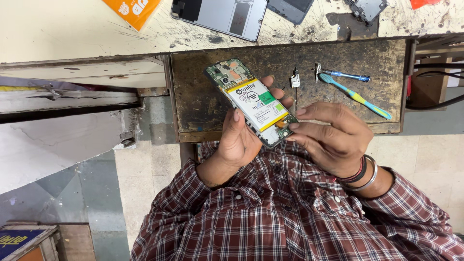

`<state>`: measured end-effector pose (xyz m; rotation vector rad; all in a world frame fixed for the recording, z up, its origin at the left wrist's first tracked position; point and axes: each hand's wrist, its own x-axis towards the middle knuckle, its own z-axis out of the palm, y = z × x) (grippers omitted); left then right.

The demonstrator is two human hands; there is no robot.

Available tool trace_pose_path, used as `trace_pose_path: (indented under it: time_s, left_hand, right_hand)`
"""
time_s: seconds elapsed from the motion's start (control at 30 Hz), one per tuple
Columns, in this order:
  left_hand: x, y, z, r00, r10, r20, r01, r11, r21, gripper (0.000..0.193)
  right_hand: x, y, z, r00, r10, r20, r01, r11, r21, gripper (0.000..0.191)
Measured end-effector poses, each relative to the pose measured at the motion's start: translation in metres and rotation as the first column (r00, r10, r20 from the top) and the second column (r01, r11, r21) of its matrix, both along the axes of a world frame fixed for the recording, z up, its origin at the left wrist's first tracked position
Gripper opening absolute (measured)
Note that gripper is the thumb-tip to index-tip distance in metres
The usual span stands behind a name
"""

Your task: The person presses a phone on the bench, opens it to expose the internal battery, peels the backing from a new battery and presses it into the phone. They then take a new back cover, peel its adhesive liner and align it onto the phone body.

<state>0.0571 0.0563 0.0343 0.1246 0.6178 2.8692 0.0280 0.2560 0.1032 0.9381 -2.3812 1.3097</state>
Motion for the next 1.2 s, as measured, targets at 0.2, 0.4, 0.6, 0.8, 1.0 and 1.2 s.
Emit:
trace_pose_path:
  time_s: [0.2, 0.4, 0.6, 0.8, 1.0, 1.2]
  left_hand:
    - [-0.001, -0.001, -0.001, 1.0, -0.005, -0.013, 0.005, 1.0, -0.017, 0.084]
    - [-0.001, 0.0, -0.002, 1.0, 0.0, -0.028, 0.0, 1.0, -0.022, 0.084]
    - [-0.001, 0.0, -0.001, 1.0, 0.011, -0.02, -0.011, 0.999, -0.032, 0.085]
    - [-0.001, -0.001, 0.0, 1.0, 0.019, 0.0, -0.019, 0.999, -0.03, 0.083]
    - [0.0, -0.001, 0.0, 1.0, 0.006, -0.006, -0.006, 1.0, -0.022, 0.081]
    - [-0.001, -0.002, 0.002, 1.0, 0.003, 0.002, -0.003, 0.999, -0.033, 0.084]
  right_hand:
    - [-0.004, 0.0, 0.003, 1.0, 0.019, 0.025, -0.02, 0.998, 0.067, 0.035]
    - [-0.006, 0.001, 0.008, 0.994, 0.041, 0.103, -0.048, 0.996, 0.07, 0.032]
    - [-0.007, -0.001, 0.009, 0.998, 0.046, 0.041, -0.05, 0.994, 0.1, 0.033]
    - [-0.008, -0.002, 0.014, 0.988, 0.068, -0.136, -0.042, 0.981, 0.189, 0.037]
    - [-0.007, -0.001, 0.019, 0.974, 0.083, -0.211, -0.023, 0.963, 0.27, 0.039]
    - [-0.008, -0.002, 0.02, 0.987, 0.081, -0.142, -0.047, 0.972, 0.232, 0.04]
